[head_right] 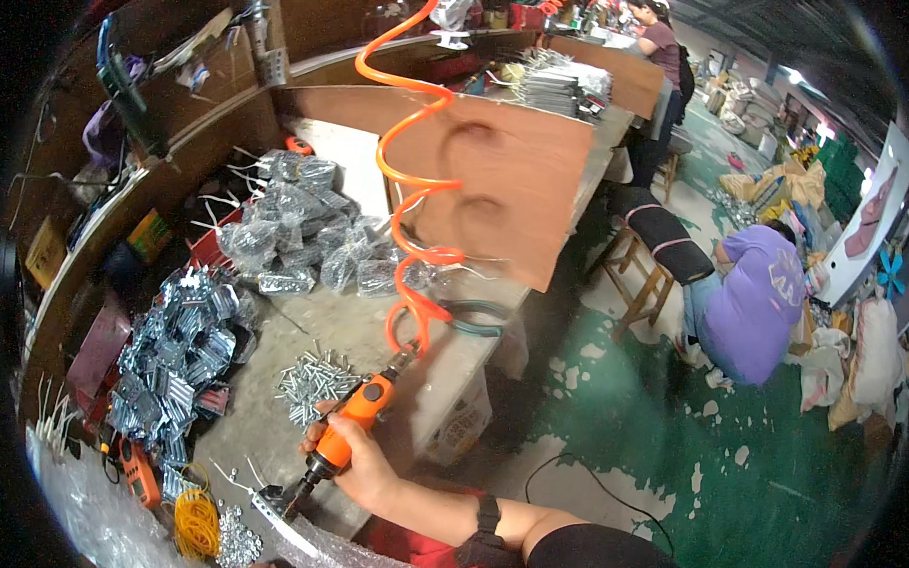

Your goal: The person retrieves a metal component from a box, places it on the workbench, and inserts a screw by hand. They secure the screw using a power screwdriver, trim a wire with pliers, and then place the assembled unit onto a stack of similar items.

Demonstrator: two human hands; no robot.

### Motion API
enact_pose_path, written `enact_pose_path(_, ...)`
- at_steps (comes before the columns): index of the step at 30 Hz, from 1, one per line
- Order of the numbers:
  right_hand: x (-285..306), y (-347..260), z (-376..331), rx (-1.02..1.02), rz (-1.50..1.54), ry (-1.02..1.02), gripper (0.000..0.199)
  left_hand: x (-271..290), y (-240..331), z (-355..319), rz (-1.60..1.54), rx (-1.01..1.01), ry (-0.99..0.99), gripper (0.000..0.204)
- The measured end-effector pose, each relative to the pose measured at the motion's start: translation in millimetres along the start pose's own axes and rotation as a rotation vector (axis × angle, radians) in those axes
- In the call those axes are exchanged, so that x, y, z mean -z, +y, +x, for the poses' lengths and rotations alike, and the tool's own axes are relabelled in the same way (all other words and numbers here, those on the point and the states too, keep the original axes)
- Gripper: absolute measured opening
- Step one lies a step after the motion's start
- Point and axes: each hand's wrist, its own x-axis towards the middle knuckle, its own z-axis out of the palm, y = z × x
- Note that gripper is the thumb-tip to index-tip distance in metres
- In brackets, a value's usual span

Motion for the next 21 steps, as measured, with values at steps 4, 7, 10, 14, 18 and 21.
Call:
enact_pose_path(4,1.1,0.8,2.9,-0.009,0.022,-0.010,0.029,-1.2,3.9,-2.0,0.079,0.005,0.079,0.011)
enact_pose_path(7,-0.6,-0.9,2.7,-0.017,0.034,-0.002,0.029,1.5,5.9,-0.8,0.043,0.077,0.065,0.013)
enact_pose_path(10,-3.5,-3.3,-2.1,-0.003,0.017,0.014,0.029,6.3,4.3,0.7,0.023,0.157,-0.027,0.016)
enact_pose_path(14,0.3,1.1,-3.8,0.011,-0.005,0.009,0.029,12.3,-2.0,4.9,-0.042,0.152,-0.173,0.016)
enact_pose_path(18,-2.3,4.1,-7.3,-0.014,-0.016,0.043,0.028,25.4,-13.5,11.2,-0.097,0.139,-0.350,0.014)
enact_pose_path(21,-3.0,10.1,-6.9,-0.040,-0.021,0.052,0.029,33.2,-19.4,9.0,-0.087,0.097,-0.388,0.012)
